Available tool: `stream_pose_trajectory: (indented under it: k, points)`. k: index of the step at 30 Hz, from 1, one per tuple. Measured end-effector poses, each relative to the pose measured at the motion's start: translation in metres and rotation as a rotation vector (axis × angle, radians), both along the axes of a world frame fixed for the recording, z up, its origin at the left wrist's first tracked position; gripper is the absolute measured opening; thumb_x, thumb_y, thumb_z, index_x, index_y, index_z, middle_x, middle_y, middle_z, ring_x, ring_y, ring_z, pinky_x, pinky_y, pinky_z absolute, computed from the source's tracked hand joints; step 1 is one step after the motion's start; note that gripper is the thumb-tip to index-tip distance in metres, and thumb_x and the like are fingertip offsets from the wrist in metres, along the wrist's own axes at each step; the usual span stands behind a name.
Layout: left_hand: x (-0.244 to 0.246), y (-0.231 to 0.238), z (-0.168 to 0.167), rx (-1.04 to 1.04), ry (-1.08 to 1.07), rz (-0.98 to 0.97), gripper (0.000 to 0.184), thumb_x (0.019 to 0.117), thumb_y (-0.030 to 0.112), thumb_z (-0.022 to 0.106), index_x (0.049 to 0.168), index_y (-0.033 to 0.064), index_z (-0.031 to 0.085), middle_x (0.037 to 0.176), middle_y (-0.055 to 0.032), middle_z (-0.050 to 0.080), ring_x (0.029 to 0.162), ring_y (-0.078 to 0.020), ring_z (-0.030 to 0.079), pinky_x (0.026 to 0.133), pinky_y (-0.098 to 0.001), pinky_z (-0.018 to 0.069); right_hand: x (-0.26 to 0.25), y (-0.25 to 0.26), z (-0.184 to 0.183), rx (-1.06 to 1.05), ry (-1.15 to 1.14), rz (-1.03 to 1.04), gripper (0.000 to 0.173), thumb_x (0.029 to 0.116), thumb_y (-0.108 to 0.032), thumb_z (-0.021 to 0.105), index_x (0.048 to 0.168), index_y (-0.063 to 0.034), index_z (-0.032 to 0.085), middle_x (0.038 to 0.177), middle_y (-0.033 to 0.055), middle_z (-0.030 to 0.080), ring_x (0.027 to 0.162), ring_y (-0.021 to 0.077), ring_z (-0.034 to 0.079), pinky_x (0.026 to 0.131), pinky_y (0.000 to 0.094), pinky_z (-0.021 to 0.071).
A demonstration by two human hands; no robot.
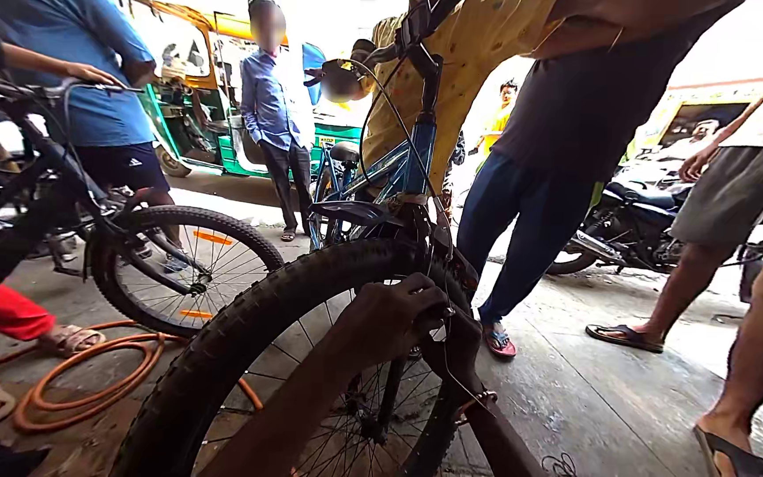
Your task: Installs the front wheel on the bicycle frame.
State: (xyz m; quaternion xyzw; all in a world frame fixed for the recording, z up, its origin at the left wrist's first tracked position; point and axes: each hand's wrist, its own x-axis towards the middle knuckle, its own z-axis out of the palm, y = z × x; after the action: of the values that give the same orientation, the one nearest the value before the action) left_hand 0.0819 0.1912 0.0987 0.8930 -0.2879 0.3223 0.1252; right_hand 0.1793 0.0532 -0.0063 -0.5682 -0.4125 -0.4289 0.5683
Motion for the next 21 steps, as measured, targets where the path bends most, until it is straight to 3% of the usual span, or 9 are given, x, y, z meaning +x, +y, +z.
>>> stream_pose_trajectory:
  k: [2,6,10,13,14,16,18,20,21]
  points:
    - [0.003,-0.003,-0.004,-0.022,-0.052,0.025,0.020,0.0956,0.027,0.069,0.114,0.0200,0.073,0.122,0.0021,0.067,0.077,-0.0093,0.068,0.058,-0.0309,0.0578,-0.008,0.008,0.006,0.041,0.092,0.026,0.025,0.0756,-0.012,0.075,0.100,-0.0082,0.072,0.099,-0.0032,0.072,0.093,-0.0013,0.067,0.081,0.0192,0.0583]
    - [0.011,-0.011,-0.013,-0.021,-0.185,0.085,0.021,0.0942,0.026,0.067,0.111,0.0144,0.071,0.111,0.0009,0.069,0.076,-0.0098,0.068,0.055,-0.0297,0.0560,-0.031,0.018,0.023,0.147,0.300,0.043,0.014,0.0815,-0.007,0.069,0.094,-0.0008,0.070,0.087,-0.0030,0.068,0.084,-0.0023,0.064,0.076,0.0166,0.0546]
    - [0.016,-0.011,-0.018,-0.017,-0.239,0.119,0.026,0.0939,0.029,0.066,0.115,0.0132,0.071,0.096,0.0004,0.070,0.070,-0.0124,0.067,0.053,-0.0315,0.0543,-0.027,0.027,-0.008,0.391,0.383,0.251,0.013,0.0868,-0.015,0.074,0.099,-0.0100,0.074,0.094,-0.0021,0.071,0.089,0.0062,0.068,0.081,0.0256,0.0585]
    - [0.020,-0.009,-0.019,-0.092,-0.248,0.169,0.027,0.0958,0.031,0.065,0.113,0.0118,0.073,0.093,-0.0011,0.073,0.070,-0.0148,0.069,0.054,-0.0348,0.0558,-0.043,0.031,-0.004,0.563,0.540,0.381,0.004,0.0882,-0.010,0.074,0.091,-0.0111,0.075,0.091,0.0006,0.071,0.082,0.0087,0.067,0.074,0.0271,0.0593]
    - [0.023,-0.008,-0.016,-0.127,-0.237,0.192,0.028,0.0969,0.031,0.065,0.114,0.0107,0.073,0.094,-0.0027,0.073,0.071,-0.0167,0.070,0.056,-0.0373,0.0571,-0.048,0.033,-0.005,0.559,0.569,0.397,0.007,0.0878,-0.008,0.074,0.094,-0.0103,0.075,0.091,0.0011,0.071,0.079,0.0095,0.067,0.072,0.0279,0.0598]
    - [0.031,-0.002,-0.012,-0.190,-0.173,0.265,0.029,0.0971,0.033,0.064,0.110,0.0096,0.075,0.093,-0.0072,0.074,0.075,-0.0231,0.073,0.062,-0.0459,0.0598,-0.066,0.035,-0.015,0.348,0.596,0.422,0.025,0.0879,-0.012,0.077,0.113,-0.0131,0.072,0.098,-0.0005,0.073,0.082,0.0093,0.070,0.073,0.0281,0.0620]
    - [0.029,0.001,-0.008,-0.186,-0.082,0.362,0.035,0.1000,0.036,0.061,0.102,0.0053,0.076,0.088,-0.0143,0.074,0.078,-0.0318,0.073,0.069,-0.0540,0.0589,-0.091,0.035,-0.032,0.036,0.615,0.503,0.042,0.0877,-0.009,0.075,0.127,-0.0091,0.060,0.095,0.0019,0.072,0.074,0.0102,0.070,0.065,0.0290,0.0619]
    - [0.018,-0.003,-0.003,-0.160,0.007,0.444,0.044,0.1042,0.040,0.055,0.106,-0.0005,0.074,0.091,-0.0226,0.073,0.086,-0.0394,0.073,0.079,-0.0582,0.0557,-0.110,0.019,-0.065,-0.263,0.614,0.612,0.034,0.0891,0.002,0.070,0.121,0.0070,0.061,0.086,0.0106,0.071,0.066,0.0131,0.067,0.060,0.0294,0.0590]
    - [0.013,-0.004,0.000,-0.142,0.071,0.477,0.051,0.1058,0.044,0.051,0.112,-0.0016,0.072,0.099,-0.0254,0.072,0.093,-0.0413,0.071,0.086,-0.0594,0.0532,-0.110,0.005,-0.090,-0.392,0.587,0.592,0.026,0.0886,0.002,0.070,0.113,0.0086,0.067,0.083,0.0112,0.072,0.066,0.0132,0.067,0.062,0.0313,0.0584]
